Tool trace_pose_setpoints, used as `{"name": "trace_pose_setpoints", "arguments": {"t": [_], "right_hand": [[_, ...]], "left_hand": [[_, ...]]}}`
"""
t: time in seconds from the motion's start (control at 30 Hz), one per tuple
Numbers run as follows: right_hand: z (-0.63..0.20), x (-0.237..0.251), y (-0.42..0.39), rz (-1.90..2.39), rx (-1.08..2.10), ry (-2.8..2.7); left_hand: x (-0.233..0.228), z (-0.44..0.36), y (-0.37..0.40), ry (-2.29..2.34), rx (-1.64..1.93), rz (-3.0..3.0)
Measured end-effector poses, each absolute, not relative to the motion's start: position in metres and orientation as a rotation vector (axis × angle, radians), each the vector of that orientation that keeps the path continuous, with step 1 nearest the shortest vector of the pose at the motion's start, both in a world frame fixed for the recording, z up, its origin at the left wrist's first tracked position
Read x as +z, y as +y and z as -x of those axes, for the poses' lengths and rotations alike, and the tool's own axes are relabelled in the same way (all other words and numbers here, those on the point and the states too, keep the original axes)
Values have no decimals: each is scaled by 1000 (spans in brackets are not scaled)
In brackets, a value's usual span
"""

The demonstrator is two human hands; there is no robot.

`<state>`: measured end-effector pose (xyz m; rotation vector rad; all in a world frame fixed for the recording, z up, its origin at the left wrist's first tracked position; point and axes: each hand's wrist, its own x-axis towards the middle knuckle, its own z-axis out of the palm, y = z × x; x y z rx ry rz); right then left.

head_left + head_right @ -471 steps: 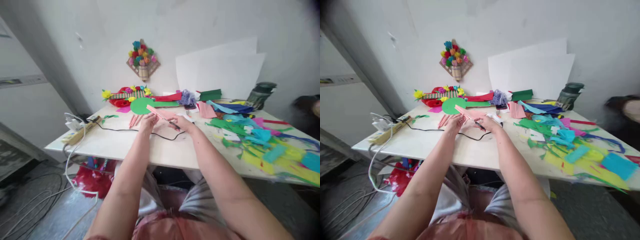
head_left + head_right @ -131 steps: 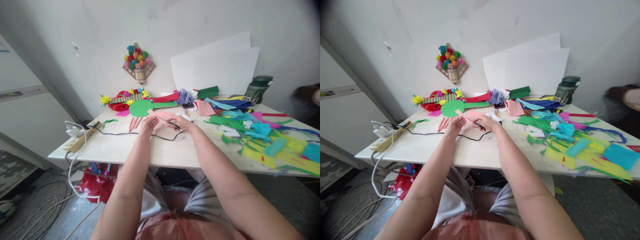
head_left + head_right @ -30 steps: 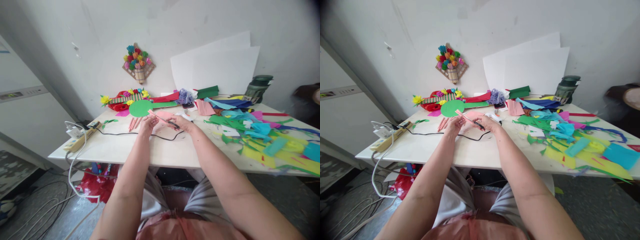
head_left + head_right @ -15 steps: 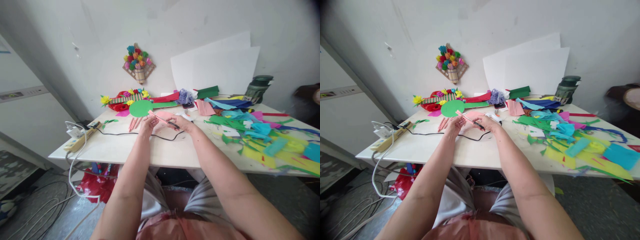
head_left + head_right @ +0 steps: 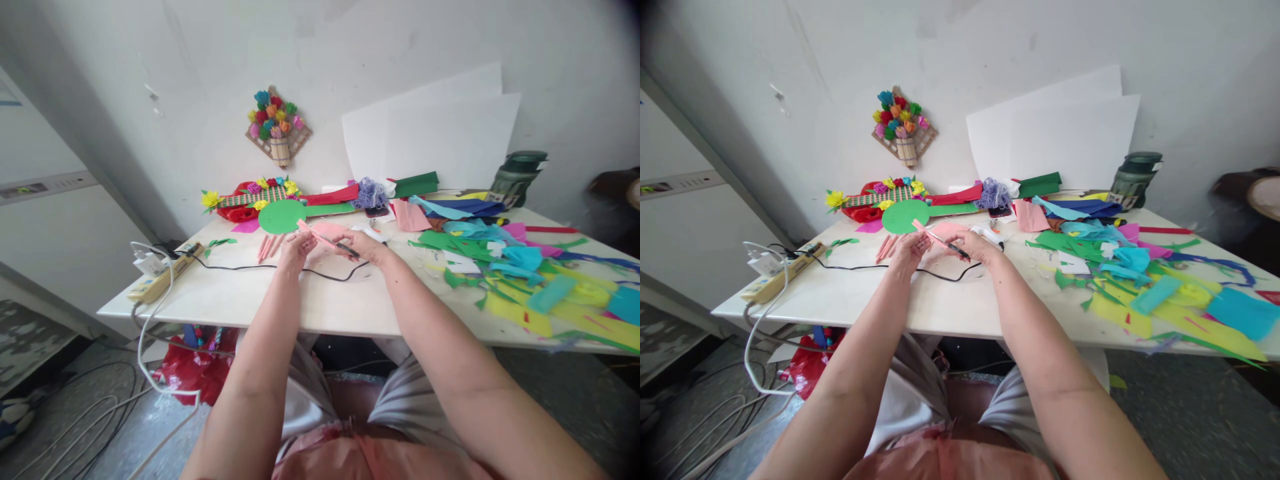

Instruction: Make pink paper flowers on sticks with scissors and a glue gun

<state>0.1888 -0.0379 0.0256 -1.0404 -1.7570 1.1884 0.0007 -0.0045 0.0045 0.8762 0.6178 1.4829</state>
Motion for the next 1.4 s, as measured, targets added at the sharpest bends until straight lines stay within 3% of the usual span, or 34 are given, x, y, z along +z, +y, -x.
{"name": "trace_pose_setpoints", "arguments": {"t": [1.4], "right_hand": [[-188, 23, -34, 1061, 1243, -1735]], "left_hand": [[9, -7, -12, 618, 1449, -924]]}}
